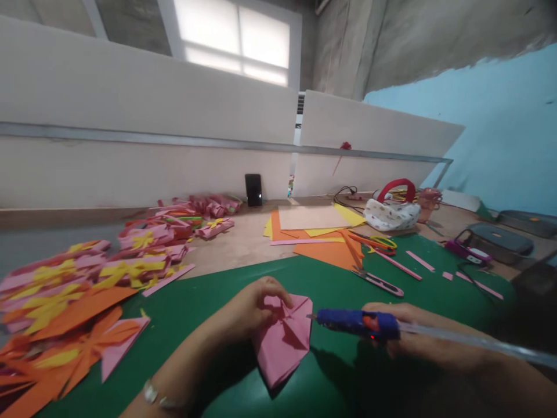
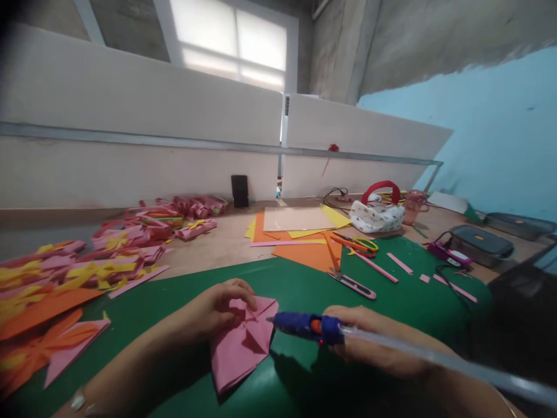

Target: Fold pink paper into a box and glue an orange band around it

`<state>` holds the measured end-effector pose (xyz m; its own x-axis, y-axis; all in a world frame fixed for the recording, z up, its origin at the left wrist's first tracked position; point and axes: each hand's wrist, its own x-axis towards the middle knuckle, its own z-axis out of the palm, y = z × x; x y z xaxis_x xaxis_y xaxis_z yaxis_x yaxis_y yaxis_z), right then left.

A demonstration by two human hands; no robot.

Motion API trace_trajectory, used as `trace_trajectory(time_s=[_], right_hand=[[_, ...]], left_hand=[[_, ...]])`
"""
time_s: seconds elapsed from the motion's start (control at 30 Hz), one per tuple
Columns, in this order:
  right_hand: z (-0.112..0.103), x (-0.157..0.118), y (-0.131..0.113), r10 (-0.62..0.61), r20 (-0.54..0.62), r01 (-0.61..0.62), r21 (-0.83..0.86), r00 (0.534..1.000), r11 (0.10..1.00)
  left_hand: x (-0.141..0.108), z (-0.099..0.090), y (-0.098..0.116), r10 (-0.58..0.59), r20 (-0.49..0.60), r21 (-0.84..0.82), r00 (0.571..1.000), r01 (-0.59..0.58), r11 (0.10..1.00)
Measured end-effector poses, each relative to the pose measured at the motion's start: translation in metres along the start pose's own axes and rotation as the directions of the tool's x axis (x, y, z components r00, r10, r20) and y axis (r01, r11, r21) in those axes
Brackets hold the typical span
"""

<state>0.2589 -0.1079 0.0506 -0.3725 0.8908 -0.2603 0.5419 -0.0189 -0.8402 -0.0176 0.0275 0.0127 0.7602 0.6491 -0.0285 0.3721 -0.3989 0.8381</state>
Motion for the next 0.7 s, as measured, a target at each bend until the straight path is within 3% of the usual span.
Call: trace_trajectory(time_s=[0.07,0.17,0.37,0.7], right_hand=[[0.004,0.001,-0.005,0.028,-0.046,-0.034,-0.132,0.999,0.991],[0.007,0.001,-0.002,0.099,-0.132,-0.123,-0.187,0.986,0.975],[0.010,0.005,0.008,0.167,-0.093,-0.183,-0.208,0.982,0.961],[0.008,0.018,-0.011,0.130,-0.066,-0.143,-0.273,0.989,0.951]], left_hand=[[0.000,0.000,-0.002,-0.007,0.009,0.006,1.000,0.007,1.000],[0.000,0.000,-0.001,-0.013,0.013,0.015,1.000,0.012,1.000],[0.000,0.003,0.003,-0.010,-0.012,0.121,1.000,0.012,0.993],[-0.001,0.008,0.001,0.074,-0.023,0.280,0.997,-0.065,0.958]])
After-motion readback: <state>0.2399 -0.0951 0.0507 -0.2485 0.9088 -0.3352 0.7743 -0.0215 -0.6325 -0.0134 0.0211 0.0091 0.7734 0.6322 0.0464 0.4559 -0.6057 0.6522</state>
